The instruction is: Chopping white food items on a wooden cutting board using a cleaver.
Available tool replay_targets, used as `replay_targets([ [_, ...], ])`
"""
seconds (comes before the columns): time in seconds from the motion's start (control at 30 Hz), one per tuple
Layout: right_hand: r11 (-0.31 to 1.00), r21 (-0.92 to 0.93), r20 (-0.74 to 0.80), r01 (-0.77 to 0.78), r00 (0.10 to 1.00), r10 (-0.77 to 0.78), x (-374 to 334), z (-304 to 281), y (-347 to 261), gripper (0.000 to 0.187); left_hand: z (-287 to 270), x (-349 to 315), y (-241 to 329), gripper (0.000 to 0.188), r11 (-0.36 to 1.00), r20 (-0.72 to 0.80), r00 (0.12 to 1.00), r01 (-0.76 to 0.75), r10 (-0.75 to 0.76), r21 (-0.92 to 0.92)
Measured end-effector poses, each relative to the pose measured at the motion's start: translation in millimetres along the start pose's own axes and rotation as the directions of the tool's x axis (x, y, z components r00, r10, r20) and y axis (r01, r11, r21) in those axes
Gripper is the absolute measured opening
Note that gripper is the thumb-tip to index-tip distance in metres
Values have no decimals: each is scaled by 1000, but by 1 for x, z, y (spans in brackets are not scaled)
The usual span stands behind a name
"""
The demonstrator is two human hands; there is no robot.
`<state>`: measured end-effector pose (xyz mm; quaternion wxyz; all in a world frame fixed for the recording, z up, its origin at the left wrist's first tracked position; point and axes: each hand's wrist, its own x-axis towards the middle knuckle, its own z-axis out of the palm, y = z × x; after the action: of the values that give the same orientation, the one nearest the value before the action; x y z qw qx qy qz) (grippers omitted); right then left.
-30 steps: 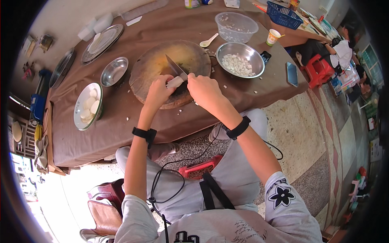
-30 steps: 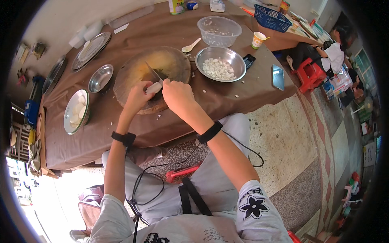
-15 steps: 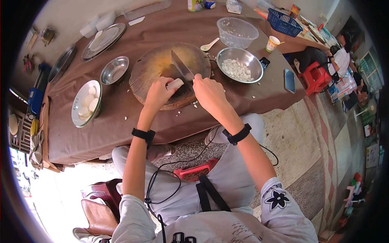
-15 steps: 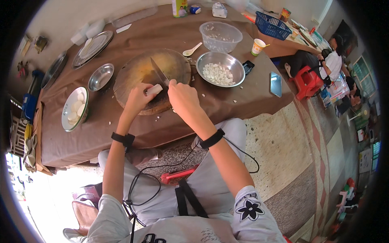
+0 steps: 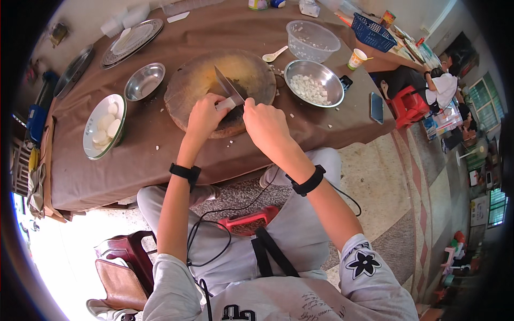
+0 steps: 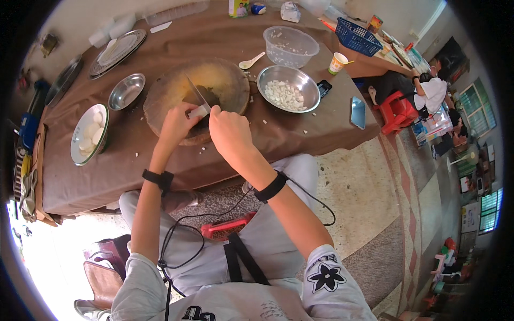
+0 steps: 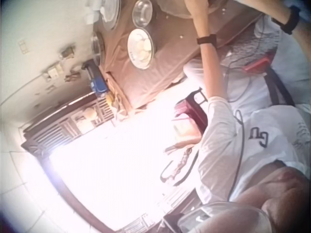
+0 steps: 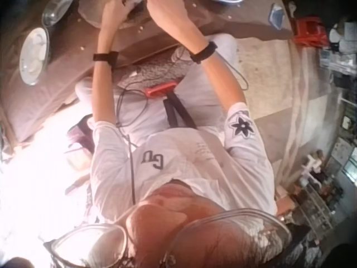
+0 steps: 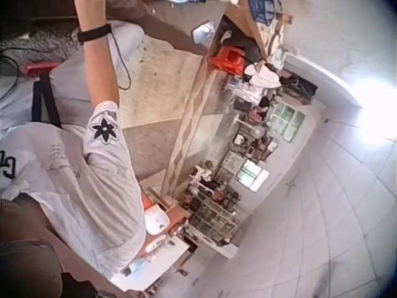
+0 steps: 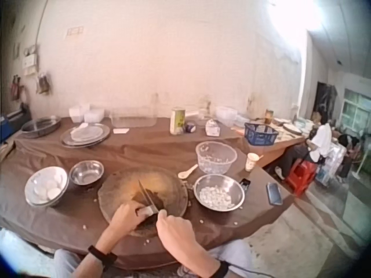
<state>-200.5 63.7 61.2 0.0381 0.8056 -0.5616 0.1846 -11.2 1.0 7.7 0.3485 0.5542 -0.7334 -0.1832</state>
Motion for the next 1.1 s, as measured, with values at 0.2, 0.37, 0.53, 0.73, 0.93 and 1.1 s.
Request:
replay_targets([
  [0.2,1000,14,4,27,1000,-27,8,2,-3,6,-2,-1,2,28,1000,-7,1000,24,-24,-7],
  [0.37,1000,31,18,0,1000,-1,18,15,-3,5,-4,-2,2,29,1000,0,1000,17,-17,-11],
  [0.53,1000,-3,13,18,1000,-18,22,16,13,11,-5,-4,6,28,1000,-20,1000,-20,20,-8],
  [0.73,1000,9,52,-29,998,29,13,2,8,18,-4,2,-6,25,996,-31,999,34,-37,-85],
  [0.93,999,25,37,-22,999,21,6,-5,-1,18,-1,0,-7,23,994,-84,996,21,-30,-108],
  [1.1,999,-30,36,34,999,-33,6,1,-5,18,-1,-3,-9,22,992,-71,996,49,-58,-120],
])
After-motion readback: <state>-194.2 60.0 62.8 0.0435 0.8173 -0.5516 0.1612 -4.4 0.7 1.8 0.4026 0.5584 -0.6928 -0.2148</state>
